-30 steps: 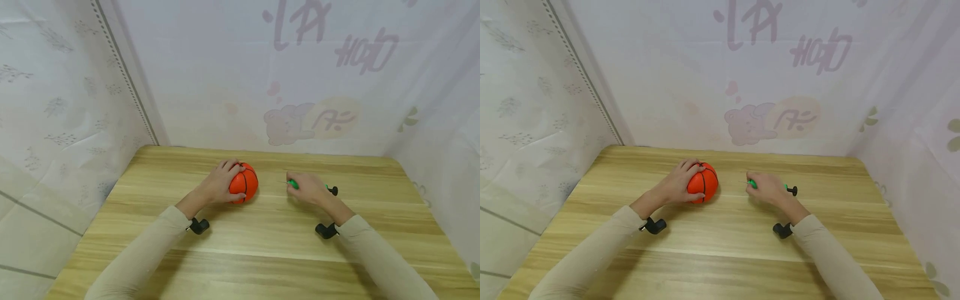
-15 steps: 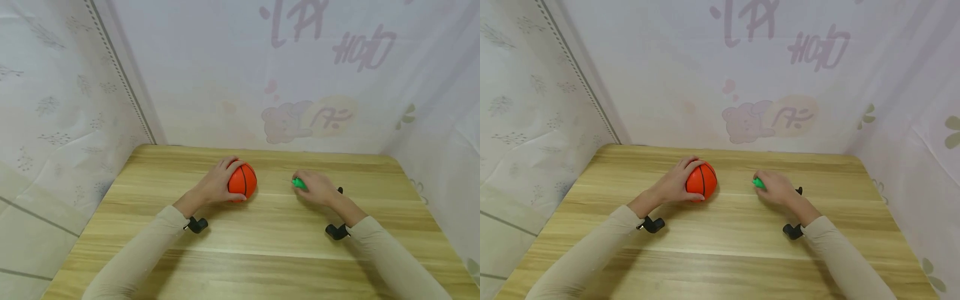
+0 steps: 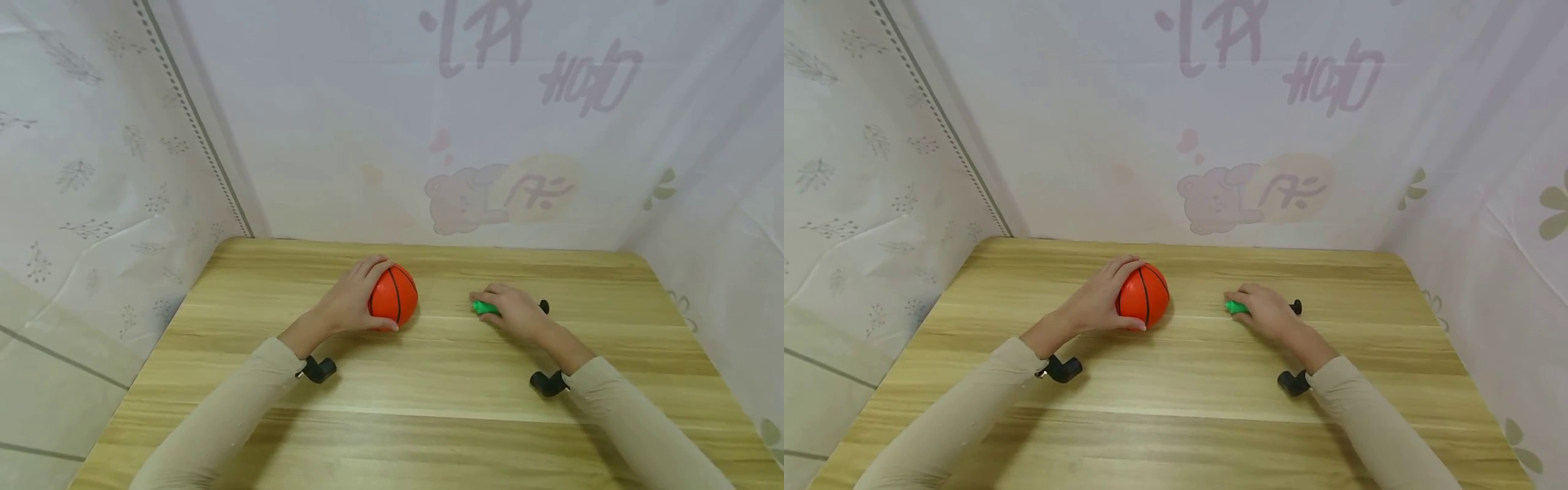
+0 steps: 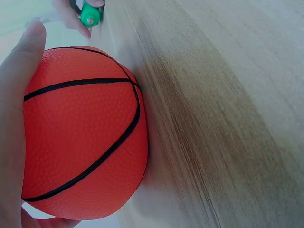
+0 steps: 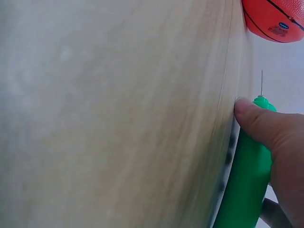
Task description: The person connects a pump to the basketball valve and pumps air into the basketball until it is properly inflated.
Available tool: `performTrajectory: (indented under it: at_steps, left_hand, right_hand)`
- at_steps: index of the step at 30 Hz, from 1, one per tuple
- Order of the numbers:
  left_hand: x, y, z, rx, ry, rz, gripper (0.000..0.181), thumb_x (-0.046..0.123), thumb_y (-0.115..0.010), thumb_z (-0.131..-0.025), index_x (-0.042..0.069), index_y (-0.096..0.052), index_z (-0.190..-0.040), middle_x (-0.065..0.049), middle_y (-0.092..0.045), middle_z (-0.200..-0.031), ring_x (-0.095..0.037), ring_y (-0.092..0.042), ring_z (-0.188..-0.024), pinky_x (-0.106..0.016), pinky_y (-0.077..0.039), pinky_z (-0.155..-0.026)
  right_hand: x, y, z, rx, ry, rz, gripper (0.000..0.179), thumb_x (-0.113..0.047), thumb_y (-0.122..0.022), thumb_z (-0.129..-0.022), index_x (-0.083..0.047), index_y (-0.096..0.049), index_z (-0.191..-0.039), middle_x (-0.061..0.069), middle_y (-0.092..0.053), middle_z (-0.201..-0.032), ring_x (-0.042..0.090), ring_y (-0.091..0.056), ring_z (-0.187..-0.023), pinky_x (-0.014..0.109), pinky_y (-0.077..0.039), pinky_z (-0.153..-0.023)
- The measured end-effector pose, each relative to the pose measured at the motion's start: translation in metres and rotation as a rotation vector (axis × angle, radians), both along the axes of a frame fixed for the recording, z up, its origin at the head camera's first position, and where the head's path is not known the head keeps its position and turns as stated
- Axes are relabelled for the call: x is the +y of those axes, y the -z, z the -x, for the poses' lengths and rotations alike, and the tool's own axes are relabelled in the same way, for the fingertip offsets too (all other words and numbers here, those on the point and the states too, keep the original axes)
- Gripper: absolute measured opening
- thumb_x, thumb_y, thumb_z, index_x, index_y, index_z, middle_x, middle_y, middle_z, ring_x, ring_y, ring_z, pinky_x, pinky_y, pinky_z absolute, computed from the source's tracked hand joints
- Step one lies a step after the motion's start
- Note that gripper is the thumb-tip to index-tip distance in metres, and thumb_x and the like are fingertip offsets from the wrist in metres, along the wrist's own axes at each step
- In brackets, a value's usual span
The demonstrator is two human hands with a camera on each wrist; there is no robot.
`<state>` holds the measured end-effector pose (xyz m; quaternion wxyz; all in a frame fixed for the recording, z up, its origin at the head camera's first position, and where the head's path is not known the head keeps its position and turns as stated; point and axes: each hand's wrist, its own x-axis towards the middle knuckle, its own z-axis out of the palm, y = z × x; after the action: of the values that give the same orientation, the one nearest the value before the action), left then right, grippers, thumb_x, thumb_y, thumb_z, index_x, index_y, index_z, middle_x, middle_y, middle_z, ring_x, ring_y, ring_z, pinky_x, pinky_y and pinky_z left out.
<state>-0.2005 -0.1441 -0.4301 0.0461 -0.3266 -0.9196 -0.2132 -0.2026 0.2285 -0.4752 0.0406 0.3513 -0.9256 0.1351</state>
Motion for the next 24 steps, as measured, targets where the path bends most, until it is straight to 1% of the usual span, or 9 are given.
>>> performTrajectory:
  at_steps: [4, 8, 11, 16, 20, 24]
  left_hand:
    - [0.0, 0.001, -0.001, 0.013, -0.001, -0.005, 0.109, 0.061, -0.087, -0.07, 0.013, -0.035, -0.153, -0.012, -0.036, -0.154, -0.032, -0.04, -0.138, -0.058, -0.043, -0.106]
    - [0.0, 0.0, -0.001, 0.015, -0.005, 0.002, 0.107, 0.062, -0.085, -0.071, 0.013, -0.036, -0.153, -0.012, -0.036, -0.154, -0.033, -0.04, -0.138, -0.058, -0.042, -0.107]
    - [-0.001, -0.002, -0.001, 0.009, -0.006, 0.008, 0.106, 0.062, -0.084, -0.073, 0.012, -0.036, -0.152, -0.013, -0.036, -0.155, -0.033, -0.04, -0.138, -0.058, -0.043, -0.106]
    - [-0.005, -0.008, -0.001, 0.011, -0.009, 0.01, 0.102, 0.06, -0.082, -0.076, 0.01, -0.037, -0.152, -0.014, -0.035, -0.155, -0.036, -0.042, -0.137, -0.055, -0.048, -0.101]
    - [-0.011, -0.012, 0.0, 0.023, -0.007, 0.001, 0.1, 0.057, -0.083, -0.077, 0.007, -0.037, -0.151, -0.017, -0.035, -0.156, -0.039, -0.04, -0.139, -0.058, -0.045, -0.104]
    - [-0.017, -0.014, 0.001, 0.033, -0.015, 0.001, 0.098, 0.056, -0.083, -0.078, 0.009, -0.039, -0.151, -0.019, -0.035, -0.156, -0.041, -0.038, -0.141, -0.061, -0.039, -0.108]
  right_hand:
    - [0.0, 0.001, 0.0, -0.02, 0.014, -0.01, 0.052, -0.025, -0.075, -0.094, -0.004, -0.061, -0.139, 0.012, -0.065, -0.121, 0.028, -0.063, -0.107, 0.046, -0.054, -0.089]
    - [0.001, 0.002, 0.0, -0.033, 0.027, -0.004, 0.052, -0.026, -0.075, -0.093, -0.004, -0.061, -0.138, 0.012, -0.065, -0.121, 0.028, -0.063, -0.108, 0.046, -0.054, -0.089]
    - [0.002, 0.003, 0.0, -0.046, 0.034, 0.005, 0.052, -0.027, -0.075, -0.094, -0.004, -0.062, -0.138, 0.012, -0.064, -0.121, 0.027, -0.063, -0.106, 0.045, -0.054, -0.088]
    - [0.003, 0.003, 0.001, -0.052, 0.044, 0.016, 0.051, -0.028, -0.075, -0.094, -0.005, -0.062, -0.137, 0.013, -0.065, -0.122, 0.028, -0.064, -0.106, 0.047, -0.054, -0.087]
    - [0.003, 0.001, 0.001, -0.057, 0.051, 0.02, 0.051, -0.029, -0.075, -0.093, -0.005, -0.062, -0.137, 0.014, -0.064, -0.124, 0.031, -0.063, -0.109, 0.049, -0.053, -0.089]
    - [0.004, 0.0, 0.0, -0.063, 0.049, 0.024, 0.052, -0.028, -0.076, -0.093, -0.004, -0.062, -0.137, 0.015, -0.064, -0.126, 0.032, -0.063, -0.111, 0.05, -0.052, -0.09]
